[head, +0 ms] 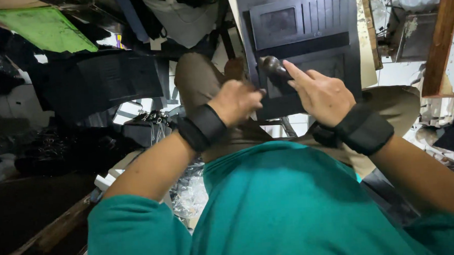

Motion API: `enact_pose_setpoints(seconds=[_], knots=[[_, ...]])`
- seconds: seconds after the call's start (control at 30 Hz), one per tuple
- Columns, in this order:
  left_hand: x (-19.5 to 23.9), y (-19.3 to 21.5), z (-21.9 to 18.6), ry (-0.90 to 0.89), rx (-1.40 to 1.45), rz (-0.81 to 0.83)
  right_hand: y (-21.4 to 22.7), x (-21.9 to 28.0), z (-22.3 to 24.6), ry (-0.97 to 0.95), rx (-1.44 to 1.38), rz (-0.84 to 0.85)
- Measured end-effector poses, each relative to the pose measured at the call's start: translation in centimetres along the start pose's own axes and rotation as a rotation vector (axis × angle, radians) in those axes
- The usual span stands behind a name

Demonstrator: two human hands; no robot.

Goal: The person sits at a workbench and assembles a black leather wallet organizer. They align a transparent plastic window panel over the wallet body, cut a piece of black leather sheet with scissors, apply glue from a container with a brush, then press and smooth the plastic window onto the glued wallet surface.

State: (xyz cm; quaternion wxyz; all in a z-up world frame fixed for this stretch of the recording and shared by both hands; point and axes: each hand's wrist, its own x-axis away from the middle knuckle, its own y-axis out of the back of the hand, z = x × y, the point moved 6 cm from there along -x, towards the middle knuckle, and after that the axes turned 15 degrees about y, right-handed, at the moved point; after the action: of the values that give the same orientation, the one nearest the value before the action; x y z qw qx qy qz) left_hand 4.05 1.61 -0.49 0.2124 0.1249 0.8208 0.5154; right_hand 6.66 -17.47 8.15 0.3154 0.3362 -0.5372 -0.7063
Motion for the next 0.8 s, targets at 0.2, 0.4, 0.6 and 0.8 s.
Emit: enact_pose_setpoints(seconds=[0.2, 0.4, 0.6, 0.8], knots=[[0.3, 0.1, -1.8, 0.11, -0.16, 0.329, -1.6, -2.4, -0.3, -0.06, 0.034, 0.075], [0.7, 1.0, -2.2, 0.195, -0.099, 0.458, -0.5, -1.2, 1.7, 0.004, 0.082, 0.001], [1.9, -1.8, -0.8, 0.047, -0.077, 0.159, -0.6, 0.3, 2.3, 0.012, 0.032, 0.056], [2.4, -0.2, 1.0, 0.194, -0.104, 0.192, -1.2, 2.5, 3.6, 0.059, 0.027, 0.039]])
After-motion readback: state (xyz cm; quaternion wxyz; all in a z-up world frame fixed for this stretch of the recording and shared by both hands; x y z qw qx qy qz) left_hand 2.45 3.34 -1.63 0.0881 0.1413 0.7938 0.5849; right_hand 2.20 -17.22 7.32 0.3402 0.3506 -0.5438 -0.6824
